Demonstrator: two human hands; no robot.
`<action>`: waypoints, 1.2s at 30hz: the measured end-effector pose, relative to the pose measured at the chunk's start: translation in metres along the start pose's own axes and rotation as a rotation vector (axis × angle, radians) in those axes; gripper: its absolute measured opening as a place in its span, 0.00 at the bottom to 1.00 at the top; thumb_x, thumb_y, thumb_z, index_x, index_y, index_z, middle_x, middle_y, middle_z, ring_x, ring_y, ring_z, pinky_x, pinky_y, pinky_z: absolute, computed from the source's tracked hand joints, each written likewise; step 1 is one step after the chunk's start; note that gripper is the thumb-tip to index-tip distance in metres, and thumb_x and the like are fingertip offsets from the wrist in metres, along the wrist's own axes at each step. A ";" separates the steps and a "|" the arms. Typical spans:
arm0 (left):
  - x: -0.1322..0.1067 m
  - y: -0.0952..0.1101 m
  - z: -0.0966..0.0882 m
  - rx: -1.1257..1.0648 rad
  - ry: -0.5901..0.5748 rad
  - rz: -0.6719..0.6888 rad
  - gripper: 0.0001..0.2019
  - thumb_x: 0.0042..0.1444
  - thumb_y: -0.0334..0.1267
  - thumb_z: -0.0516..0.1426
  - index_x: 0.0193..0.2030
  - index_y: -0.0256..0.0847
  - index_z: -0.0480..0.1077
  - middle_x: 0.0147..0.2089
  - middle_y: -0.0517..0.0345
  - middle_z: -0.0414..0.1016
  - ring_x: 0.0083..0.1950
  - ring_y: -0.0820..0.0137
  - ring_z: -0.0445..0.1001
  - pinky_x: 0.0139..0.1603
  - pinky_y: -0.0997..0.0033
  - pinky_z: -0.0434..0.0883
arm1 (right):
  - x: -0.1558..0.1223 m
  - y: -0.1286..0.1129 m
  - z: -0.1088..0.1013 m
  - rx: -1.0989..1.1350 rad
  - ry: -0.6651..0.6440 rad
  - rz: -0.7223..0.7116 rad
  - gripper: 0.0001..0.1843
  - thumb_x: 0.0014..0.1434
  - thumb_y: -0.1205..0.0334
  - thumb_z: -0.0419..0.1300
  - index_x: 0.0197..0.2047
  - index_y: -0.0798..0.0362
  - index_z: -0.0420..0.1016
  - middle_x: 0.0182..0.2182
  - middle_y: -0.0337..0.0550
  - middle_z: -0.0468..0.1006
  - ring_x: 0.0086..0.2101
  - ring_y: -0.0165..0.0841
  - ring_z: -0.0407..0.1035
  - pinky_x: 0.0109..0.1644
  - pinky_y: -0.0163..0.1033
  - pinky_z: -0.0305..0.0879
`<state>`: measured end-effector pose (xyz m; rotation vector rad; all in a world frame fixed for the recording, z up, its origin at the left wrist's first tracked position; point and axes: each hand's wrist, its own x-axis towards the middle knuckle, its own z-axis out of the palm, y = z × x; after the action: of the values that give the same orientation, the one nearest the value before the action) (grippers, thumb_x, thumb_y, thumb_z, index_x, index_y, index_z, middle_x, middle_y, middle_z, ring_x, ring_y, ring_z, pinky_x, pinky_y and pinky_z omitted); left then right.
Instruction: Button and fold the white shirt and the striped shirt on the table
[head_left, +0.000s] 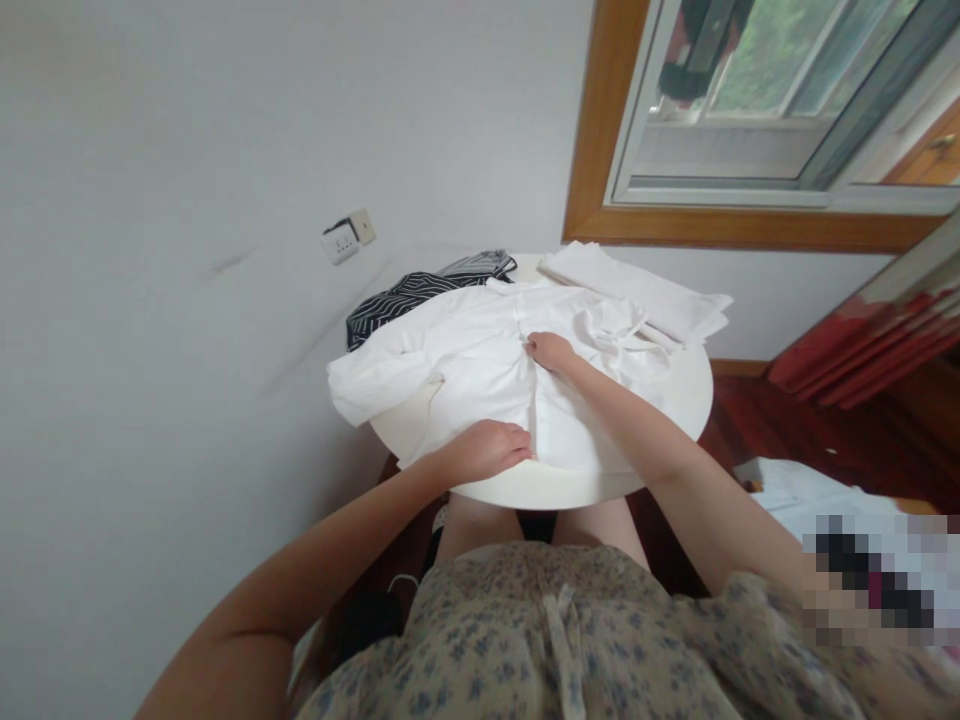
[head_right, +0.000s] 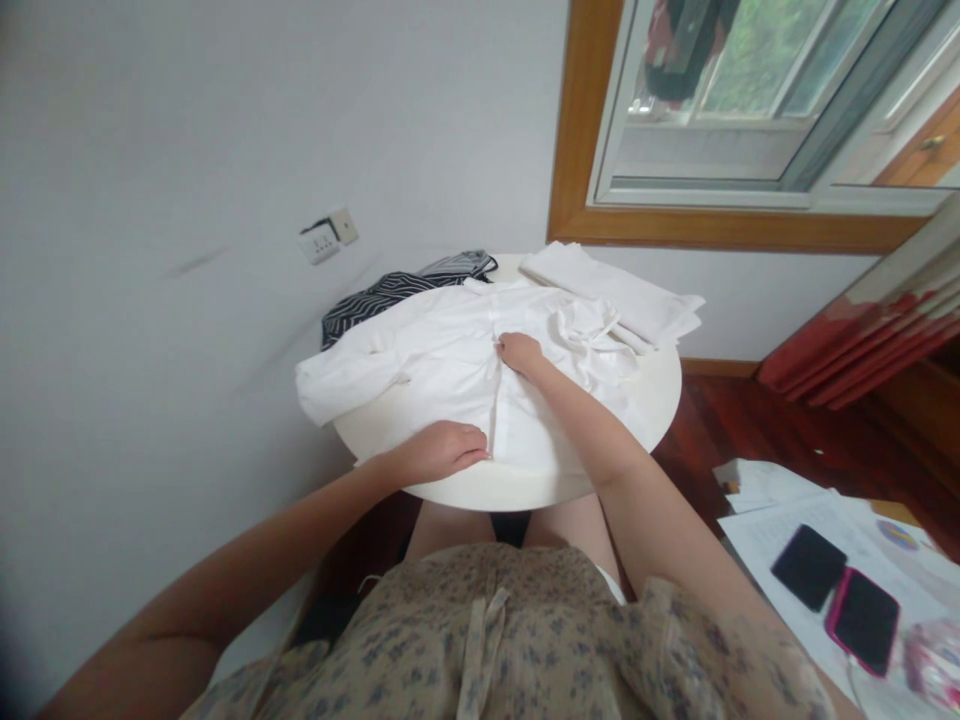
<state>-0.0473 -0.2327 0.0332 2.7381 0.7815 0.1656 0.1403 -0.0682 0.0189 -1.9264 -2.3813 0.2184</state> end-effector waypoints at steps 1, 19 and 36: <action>-0.002 -0.002 0.000 -0.009 0.002 0.011 0.16 0.66 0.43 0.47 0.36 0.40 0.73 0.35 0.56 0.75 0.37 0.69 0.72 0.38 0.72 0.64 | 0.002 0.001 0.000 -0.001 0.017 0.007 0.22 0.68 0.55 0.42 0.54 0.54 0.70 0.51 0.54 0.75 0.51 0.42 0.68 0.50 0.42 0.63; -0.006 0.012 -0.001 0.371 0.106 -0.031 0.11 0.59 0.40 0.53 0.46 0.38 0.68 0.46 0.47 0.69 0.48 0.59 0.65 0.46 0.60 0.62 | -0.017 0.048 -0.009 -0.046 0.091 -0.162 0.23 0.68 0.57 0.45 0.45 0.61 0.78 0.46 0.58 0.77 0.49 0.40 0.68 0.54 0.38 0.57; 0.035 0.006 0.013 0.359 0.111 0.076 0.11 0.64 0.28 0.47 0.42 0.36 0.70 0.42 0.52 0.71 0.46 0.66 0.69 0.48 0.67 0.66 | -0.040 0.089 0.022 0.125 0.251 -0.454 0.22 0.66 0.55 0.48 0.59 0.51 0.70 0.60 0.47 0.68 0.59 0.37 0.62 0.63 0.46 0.58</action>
<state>-0.0123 -0.2226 0.0235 3.1233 0.8044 0.2135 0.2315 -0.0902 -0.0152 -1.2332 -2.4782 0.0872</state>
